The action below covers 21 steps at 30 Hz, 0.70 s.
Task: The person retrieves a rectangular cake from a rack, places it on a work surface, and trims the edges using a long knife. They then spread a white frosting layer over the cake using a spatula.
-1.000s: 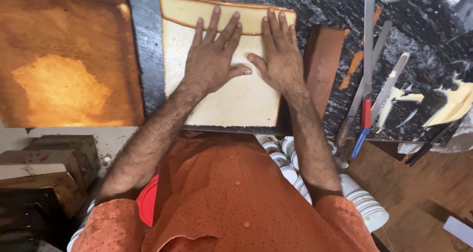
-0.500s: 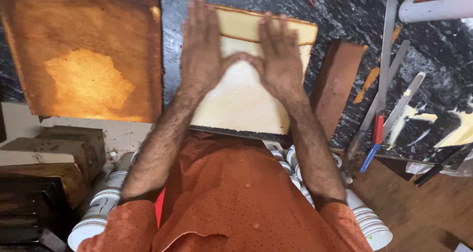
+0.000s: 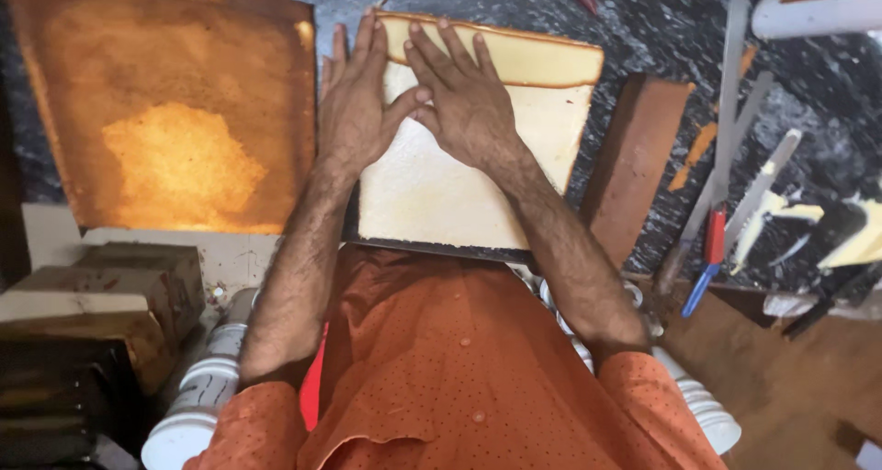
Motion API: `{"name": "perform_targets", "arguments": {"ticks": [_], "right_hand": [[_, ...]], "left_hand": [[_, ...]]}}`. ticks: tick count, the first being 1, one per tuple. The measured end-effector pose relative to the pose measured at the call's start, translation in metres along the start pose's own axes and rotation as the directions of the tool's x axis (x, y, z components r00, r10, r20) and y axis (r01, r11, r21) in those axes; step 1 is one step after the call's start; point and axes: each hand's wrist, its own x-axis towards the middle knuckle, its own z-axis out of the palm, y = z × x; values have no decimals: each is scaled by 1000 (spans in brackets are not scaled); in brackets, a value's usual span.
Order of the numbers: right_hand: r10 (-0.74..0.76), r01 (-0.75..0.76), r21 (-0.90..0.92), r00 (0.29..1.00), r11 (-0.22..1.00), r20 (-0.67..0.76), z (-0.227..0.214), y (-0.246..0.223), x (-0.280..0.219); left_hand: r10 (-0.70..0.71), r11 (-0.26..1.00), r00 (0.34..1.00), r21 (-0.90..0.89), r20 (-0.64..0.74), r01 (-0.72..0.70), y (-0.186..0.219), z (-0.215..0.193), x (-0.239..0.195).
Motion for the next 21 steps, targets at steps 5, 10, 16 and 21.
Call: {"name": "perform_targets", "arguments": {"ticks": [5, 10, 16, 21], "right_hand": [[256, -251, 79, 965, 965, -59, -4, 23, -52], [420, -408, 190, 907, 893, -25, -6, 56, -79], [444, -424, 277, 896, 862, -12, -16, 69, -98], [573, -320, 587, 757, 744, -314, -34, 83, -197]], "left_hand": [[163, 961, 984, 235, -70, -143, 19, 4, -8], [208, 921, 977, 346, -54, -177, 38, 22, -5], [371, 876, 921, 282, 121, -390, 83, 58, 12], [339, 873, 931, 324, 135, -365, 115, 70, 7]]}}
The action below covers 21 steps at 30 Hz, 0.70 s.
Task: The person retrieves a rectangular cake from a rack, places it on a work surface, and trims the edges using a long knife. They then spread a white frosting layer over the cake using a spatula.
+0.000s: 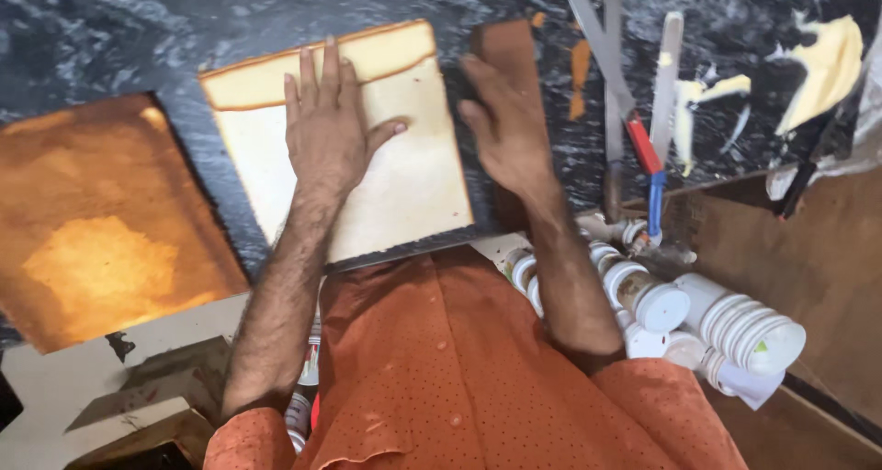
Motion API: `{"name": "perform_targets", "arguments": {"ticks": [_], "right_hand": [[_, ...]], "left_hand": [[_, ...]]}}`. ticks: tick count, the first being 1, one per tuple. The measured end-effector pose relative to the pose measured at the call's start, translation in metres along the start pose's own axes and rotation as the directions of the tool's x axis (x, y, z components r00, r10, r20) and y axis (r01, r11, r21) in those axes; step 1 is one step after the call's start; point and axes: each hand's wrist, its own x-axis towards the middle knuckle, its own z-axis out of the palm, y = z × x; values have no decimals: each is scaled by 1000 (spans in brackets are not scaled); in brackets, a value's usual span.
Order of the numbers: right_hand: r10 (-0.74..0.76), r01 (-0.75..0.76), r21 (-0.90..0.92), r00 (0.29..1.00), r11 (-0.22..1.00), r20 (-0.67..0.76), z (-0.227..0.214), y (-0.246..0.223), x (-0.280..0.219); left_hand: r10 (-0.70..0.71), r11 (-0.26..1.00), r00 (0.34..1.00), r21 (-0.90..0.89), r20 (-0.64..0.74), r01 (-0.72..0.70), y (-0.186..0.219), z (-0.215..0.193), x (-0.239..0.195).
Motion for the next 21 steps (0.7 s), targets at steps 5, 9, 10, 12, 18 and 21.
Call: {"name": "perform_targets", "arguments": {"ticks": [5, 9, 10, 12, 18, 21], "right_hand": [[184, -270, -251, 930, 930, -317, -70, 67, -95], [195, -358, -401, 899, 843, -392, -92, 128, -129], [205, -366, -384, 893, 848, -400, -94, 142, -133], [156, -344, -430, 897, 835, -413, -98, 165, -134], [47, -197, -496, 953, 846, -298, -100, 195, -103], [85, -189, -527, 973, 828, -216, -106, 199, -98]], "left_hand": [[92, 888, 995, -448, -39, -100, 82, 39, 0], [81, 858, 992, -499, -100, -120, 163, 88, -25], [61, 866, 990, -486, -124, -115, 177, 98, -32], [50, 846, 995, -526, -81, -85, 198, 115, -46], [87, 919, 996, -386, -2, -81, 206, 140, -53], [106, 931, 994, -348, -24, -108, 203, 145, -58]]}}
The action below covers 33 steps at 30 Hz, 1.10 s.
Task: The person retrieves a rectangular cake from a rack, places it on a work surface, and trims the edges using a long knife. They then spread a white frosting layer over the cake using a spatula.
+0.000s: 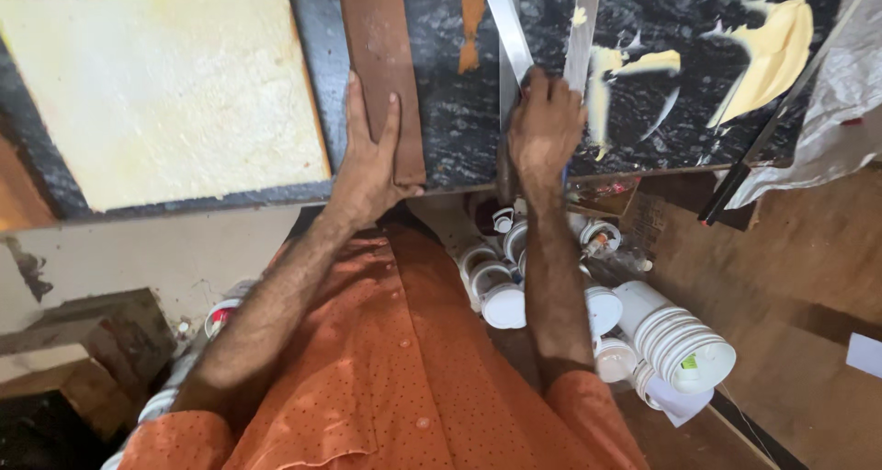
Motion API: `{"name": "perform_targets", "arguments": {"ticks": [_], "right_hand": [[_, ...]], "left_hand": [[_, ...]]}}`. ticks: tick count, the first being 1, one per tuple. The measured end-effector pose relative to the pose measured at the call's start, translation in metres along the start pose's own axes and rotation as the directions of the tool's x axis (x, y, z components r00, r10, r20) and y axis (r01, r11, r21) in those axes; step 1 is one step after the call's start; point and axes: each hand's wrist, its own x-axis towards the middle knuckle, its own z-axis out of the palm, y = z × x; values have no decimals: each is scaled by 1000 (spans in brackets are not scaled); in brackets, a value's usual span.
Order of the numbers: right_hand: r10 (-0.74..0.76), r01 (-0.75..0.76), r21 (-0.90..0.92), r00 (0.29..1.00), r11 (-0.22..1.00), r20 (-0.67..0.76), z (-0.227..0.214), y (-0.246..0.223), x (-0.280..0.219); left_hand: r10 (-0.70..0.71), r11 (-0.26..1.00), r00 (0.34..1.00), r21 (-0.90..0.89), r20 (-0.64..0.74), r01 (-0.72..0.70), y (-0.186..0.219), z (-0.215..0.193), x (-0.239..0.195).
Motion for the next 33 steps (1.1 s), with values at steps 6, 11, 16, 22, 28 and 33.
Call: {"name": "perform_targets", "arguments": {"ticks": [6, 11, 16, 22, 28, 33], "right_hand": [[-14, -24, 408, 996, 912, 91, -18, -10, -39], [86, -335, 673, 923, 659, 375, -27, -61, -105], [66, -103, 451, 993, 887, 97, -8, -97, -125], [115, -116, 50, 993, 992, 31, 12, -71, -110], [116, -118, 37, 992, 992, 48, 18, -31, -77], [-49, 103, 375, 987, 921, -151, -1, -40, -93]], "left_hand": [[-65, 988, 992, -149, -107, 49, -10, 0, 19], [-99, 994, 943, 18, -317, 111, -21, 19, 62], [-75, 988, 921, 99, -381, 121, -23, 28, 66], [-39, 990, 923, 112, -383, 89, -23, 23, 62], [-59, 992, 921, 79, -384, 96, -25, 26, 61], [-32, 990, 920, 115, -391, 83, -23, 23, 62]]}}
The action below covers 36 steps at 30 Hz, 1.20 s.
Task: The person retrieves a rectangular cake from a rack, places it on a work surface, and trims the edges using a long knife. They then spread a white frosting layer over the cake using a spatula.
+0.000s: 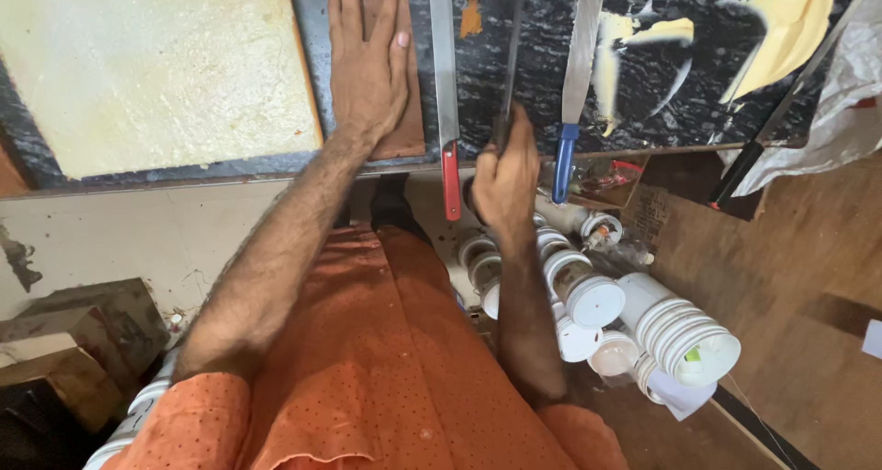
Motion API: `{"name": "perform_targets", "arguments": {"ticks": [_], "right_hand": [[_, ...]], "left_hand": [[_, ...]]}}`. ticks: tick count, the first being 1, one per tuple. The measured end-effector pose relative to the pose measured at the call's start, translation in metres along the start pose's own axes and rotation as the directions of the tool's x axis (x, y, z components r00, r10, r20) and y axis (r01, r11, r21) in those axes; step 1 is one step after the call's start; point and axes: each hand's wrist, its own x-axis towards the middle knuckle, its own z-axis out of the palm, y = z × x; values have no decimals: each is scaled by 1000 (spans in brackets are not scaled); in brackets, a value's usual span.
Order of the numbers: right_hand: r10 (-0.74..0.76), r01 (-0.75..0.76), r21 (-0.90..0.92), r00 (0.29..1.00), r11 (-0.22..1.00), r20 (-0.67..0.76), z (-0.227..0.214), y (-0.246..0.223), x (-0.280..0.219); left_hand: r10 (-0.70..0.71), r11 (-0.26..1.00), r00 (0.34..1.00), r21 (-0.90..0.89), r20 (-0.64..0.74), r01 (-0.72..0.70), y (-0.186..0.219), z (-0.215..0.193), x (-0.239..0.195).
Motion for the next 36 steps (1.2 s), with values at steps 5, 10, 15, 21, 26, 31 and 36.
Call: {"name": "perform_targets", "arguments": {"ticks": [5, 10, 15, 21, 26, 31, 36], "right_hand": [[357, -399, 150, 901, 904, 245, 3, -62, -30], [300, -317, 54, 932, 947, 204, 21, -94, -29], [303, -320, 44, 927, 946, 221, 19, -99, -29], [234, -252, 65, 950, 965, 207, 29, -91, -7], [270, -293, 75, 936, 953, 228, 29, -88, -1], [298, -330, 62, 907, 942, 298, 22, -92, 1], [260, -291, 91, 931, 952, 258, 29, -89, 22]], "left_hand": [[2, 999, 998, -49, -68, -5, -1, 0, 23], [25, 997, 992, -71, -125, -34, -11, 5, 43], [19, 999, 994, -27, -108, -23, -17, 12, 43], [-6, 1000, 997, -27, -71, 4, -25, 19, 43], [-10, 1000, 996, -10, -88, 10, -33, 28, 40], [48, 999, 990, -15, -133, -51, -45, 37, 35], [53, 997, 996, 61, -70, -49, -52, 44, 34]]}}
